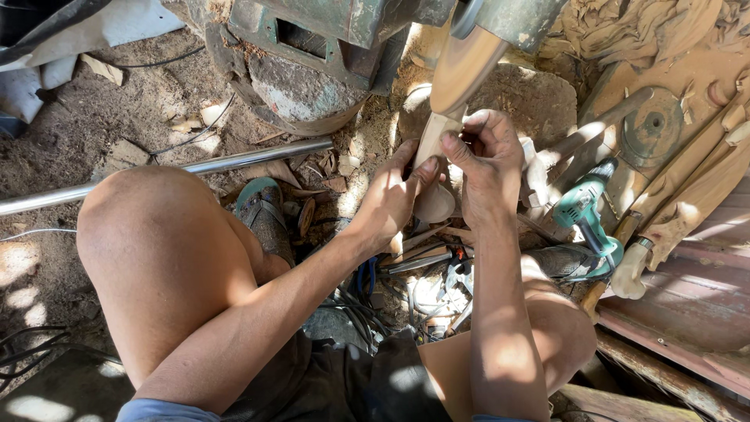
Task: The person shapes a small wooden piece against a rotating grinding wheel, then uses an angle grinder to cut a metal rod, producing sparks. The person returns to further refine the wooden piece on the grinding wheel.
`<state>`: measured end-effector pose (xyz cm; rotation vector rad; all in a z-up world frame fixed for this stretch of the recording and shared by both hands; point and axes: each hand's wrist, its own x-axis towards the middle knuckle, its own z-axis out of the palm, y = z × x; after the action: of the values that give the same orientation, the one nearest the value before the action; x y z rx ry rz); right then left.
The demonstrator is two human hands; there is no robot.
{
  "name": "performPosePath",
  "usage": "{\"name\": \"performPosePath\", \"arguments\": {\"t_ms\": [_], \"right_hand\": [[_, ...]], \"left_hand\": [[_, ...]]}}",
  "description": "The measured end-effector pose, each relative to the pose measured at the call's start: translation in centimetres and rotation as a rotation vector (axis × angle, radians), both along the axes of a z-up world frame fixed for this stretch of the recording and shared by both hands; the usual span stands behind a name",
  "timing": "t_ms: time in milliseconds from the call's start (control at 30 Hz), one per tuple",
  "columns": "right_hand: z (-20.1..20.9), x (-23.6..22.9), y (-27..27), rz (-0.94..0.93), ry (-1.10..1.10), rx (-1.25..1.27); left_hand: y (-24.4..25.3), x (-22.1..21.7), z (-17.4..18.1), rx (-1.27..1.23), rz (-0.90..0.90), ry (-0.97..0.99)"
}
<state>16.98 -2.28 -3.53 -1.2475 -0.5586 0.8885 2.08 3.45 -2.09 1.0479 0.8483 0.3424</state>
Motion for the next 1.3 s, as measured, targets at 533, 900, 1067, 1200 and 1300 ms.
{"name": "performPosePath", "arguments": {"t_ms": [533,900,1067,1200,1300], "right_hand": [[4.7,1.3,-9.8,0.171,0.0,0.086],[2.3,-0.4,-15.8,0.284,-0.708,-0.518],[0.3,-0.4,-16.4,0.59,-1.005,-0.72],[-2.8,-0.1,-17.9,0.68,-0.995,-0.884],[-6.1,1.4,-19.9,0.659,-0.948,-0.726]], "left_hand": [[-3.3,-1.9,-0.3,-0.06,-0.284,-0.312],[-9.0,-5.1,-4.8,0.514,-0.572,0.334],[-7.4,-8.2,-17.3,0.581,-0.598,0.685],[-6.9,-13.0,-27.5,0.592,-0.577,0.796],[-4.5,-14.6,-30.0,0.697,-0.473,0.756]]}}
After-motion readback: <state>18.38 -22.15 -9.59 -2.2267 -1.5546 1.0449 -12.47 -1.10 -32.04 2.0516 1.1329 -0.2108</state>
